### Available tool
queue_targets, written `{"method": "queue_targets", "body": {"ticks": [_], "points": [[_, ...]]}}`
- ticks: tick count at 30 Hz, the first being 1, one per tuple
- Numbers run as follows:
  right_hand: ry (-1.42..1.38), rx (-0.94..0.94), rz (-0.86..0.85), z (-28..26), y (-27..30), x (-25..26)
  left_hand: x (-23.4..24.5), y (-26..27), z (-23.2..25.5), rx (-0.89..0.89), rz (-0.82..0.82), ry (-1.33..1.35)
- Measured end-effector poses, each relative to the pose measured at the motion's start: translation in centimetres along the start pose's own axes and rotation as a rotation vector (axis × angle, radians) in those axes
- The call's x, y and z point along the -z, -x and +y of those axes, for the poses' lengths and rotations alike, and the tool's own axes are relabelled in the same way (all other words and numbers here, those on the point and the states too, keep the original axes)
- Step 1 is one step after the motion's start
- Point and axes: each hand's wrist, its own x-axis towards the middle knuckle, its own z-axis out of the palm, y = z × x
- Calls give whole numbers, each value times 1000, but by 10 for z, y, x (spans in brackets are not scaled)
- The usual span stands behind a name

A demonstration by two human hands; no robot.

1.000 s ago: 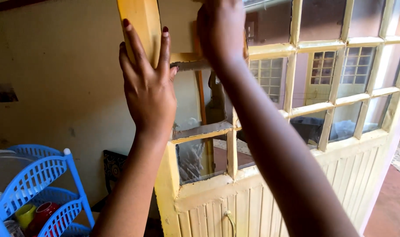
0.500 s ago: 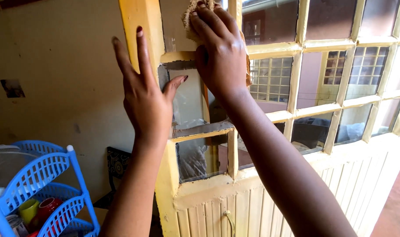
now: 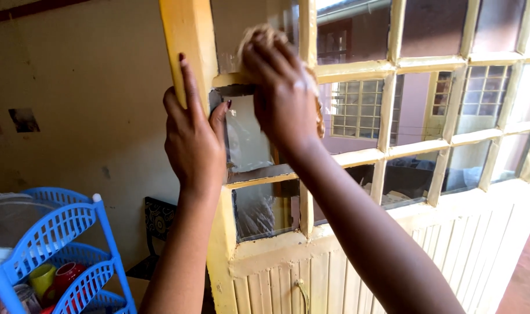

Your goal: Cleaning and wiping the glass panes and frame of a wooden door using a cloth.

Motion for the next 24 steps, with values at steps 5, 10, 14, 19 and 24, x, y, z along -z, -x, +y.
{"method": "queue_targets", "body": {"ticks": [5, 10, 14, 19, 24], "points": [[-83, 83, -87, 1, 3, 26, -8, 4, -9, -80, 112, 81], [-150, 125, -191, 21, -31, 38, -6, 1, -7, 13, 27, 121], [-236, -10, -57, 24, -67, 26, -11, 1, -9, -14, 69, 72], [-91, -34, 164, 11, -92, -22, -12, 0, -7, 29, 61, 21], [59, -63, 381, 28, -107, -95, -12, -2, -4, 41, 17, -13]]}}
